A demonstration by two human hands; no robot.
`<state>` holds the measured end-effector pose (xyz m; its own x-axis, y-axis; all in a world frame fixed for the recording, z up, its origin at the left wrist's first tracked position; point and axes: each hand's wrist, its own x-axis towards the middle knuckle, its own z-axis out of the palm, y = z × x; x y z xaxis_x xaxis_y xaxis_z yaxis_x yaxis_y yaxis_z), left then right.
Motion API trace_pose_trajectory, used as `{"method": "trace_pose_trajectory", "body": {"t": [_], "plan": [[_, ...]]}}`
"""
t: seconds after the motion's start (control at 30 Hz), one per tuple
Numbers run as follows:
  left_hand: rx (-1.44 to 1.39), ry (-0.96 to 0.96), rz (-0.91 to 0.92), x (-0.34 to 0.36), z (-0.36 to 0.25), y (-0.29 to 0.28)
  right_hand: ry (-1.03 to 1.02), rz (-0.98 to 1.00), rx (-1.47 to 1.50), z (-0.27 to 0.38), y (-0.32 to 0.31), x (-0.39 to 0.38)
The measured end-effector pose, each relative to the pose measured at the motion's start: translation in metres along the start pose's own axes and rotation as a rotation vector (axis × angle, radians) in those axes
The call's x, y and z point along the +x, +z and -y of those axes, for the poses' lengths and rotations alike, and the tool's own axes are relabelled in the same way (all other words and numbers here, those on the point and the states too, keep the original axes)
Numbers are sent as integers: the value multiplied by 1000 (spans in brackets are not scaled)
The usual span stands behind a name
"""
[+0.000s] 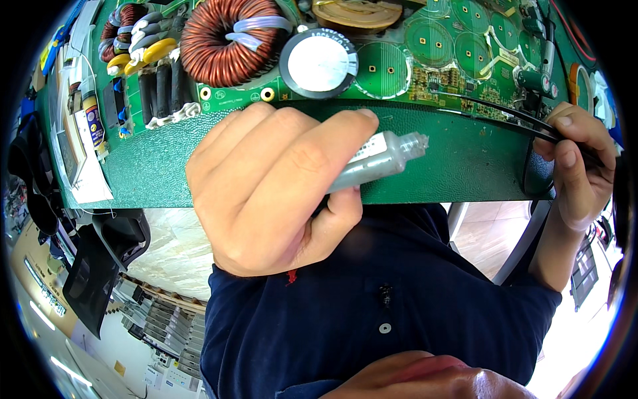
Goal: The person applies a substance from a syringe onto a circuit board and places small components with tweezers.
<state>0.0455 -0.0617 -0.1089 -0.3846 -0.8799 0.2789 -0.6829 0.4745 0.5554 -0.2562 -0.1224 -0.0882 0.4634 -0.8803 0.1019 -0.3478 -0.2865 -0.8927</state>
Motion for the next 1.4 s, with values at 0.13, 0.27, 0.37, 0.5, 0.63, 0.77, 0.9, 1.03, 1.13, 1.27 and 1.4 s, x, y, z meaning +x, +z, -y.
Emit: {"method": "trace_pose_trajectory", "body": {"t": [0.13, 0.27, 0.37, 0.5, 0.63, 0.77, 0.9, 1.03, 1.13, 1.27, 1.4], "plan": [[3, 0, 12, 0, 0, -1, 8, 0, 18, 1, 1, 0], [6, -13, 29, 1, -1, -2, -7, 14, 18, 1, 1, 2], [35, -18, 28, 0, -2, -2, -12, 14, 7, 1, 1, 2], [20, 15, 2, 2, -1, -1, -20, 23, -4, 2, 1, 3], [-102, 142, -161, 0, 11, 10, -22, 21, -6, 1, 1, 3], [-113, 177, -173, 1, 13, 11, -28, 27, -17, 1, 1, 3], [-110, 182, -176, 0, 14, 11, -36, 31, -29, 2, 1, 3], [-105, 179, -179, 1, 13, 11, -47, 42, -24, 2, 1, 4], [-106, 177, -177, 0, 13, 11, -35, 27, -11, 2, 2, 3], [-109, 173, -171, 0, 13, 10, -25, 17, -13, 1, 1, 3], [-112, 176, -159, 0, 13, 9, -12, 4, -23, 1, 1, 2]]}}
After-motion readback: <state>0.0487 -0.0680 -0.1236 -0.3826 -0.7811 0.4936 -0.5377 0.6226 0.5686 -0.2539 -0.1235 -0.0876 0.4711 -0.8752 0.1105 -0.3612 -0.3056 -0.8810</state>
